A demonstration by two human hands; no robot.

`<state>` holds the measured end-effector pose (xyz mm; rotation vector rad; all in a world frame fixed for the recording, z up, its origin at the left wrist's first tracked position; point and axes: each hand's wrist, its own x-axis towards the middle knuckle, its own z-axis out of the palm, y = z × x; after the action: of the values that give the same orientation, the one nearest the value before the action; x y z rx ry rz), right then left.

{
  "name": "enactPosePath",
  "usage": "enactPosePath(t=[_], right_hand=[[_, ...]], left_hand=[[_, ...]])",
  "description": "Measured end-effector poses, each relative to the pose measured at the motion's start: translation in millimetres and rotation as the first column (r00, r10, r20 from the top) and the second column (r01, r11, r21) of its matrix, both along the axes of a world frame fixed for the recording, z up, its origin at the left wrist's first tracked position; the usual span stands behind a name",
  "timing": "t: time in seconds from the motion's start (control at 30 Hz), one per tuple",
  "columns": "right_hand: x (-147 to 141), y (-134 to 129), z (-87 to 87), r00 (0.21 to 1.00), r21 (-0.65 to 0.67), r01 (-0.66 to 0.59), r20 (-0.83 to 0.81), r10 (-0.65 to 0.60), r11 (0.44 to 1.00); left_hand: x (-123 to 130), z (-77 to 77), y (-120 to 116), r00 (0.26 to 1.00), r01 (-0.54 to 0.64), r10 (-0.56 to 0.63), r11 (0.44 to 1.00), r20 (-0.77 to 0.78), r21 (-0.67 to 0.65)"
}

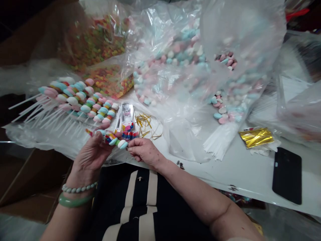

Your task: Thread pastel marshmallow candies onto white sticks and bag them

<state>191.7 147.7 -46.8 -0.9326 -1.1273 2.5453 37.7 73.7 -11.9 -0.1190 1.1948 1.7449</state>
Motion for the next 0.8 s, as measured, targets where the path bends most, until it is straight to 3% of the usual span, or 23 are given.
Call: enactPosePath(t=[0.2, 0.47, 0.67, 0.8], right_hand=[[-2.6, -2.0, 5.7, 1.0, 0.019, 0.012, 0.005, -0.012, 1.0], [-0.5, 2.6, 2.0, 0.998, 0.096, 0.031, 0.057, -0.037, 0.995], [0.0, 3.5, 4.1, 0.993, 0.16, 0.006, 0.114, -0.025, 0.987], [0.0, 3.5, 2.6, 0.99, 0.222, -0.007, 0.137, -0.025, 0.975]], left_hand=[[10.9, -8.4, 5.1, 0.996, -0.006, 0.006, 1.0, -0.093, 0.008], [7.9, -5.7, 8.4, 0.997, -0.033, 0.038, 0.997, 0.061, -0.066], [4.8, -6.3, 8.2, 0.978, -0.2, 0.196, 0.977, -0.07, -0.071], [7.7, -7.7, 9.0, 0.975, -0.177, 0.172, 0.984, -0.14, -0.028]])
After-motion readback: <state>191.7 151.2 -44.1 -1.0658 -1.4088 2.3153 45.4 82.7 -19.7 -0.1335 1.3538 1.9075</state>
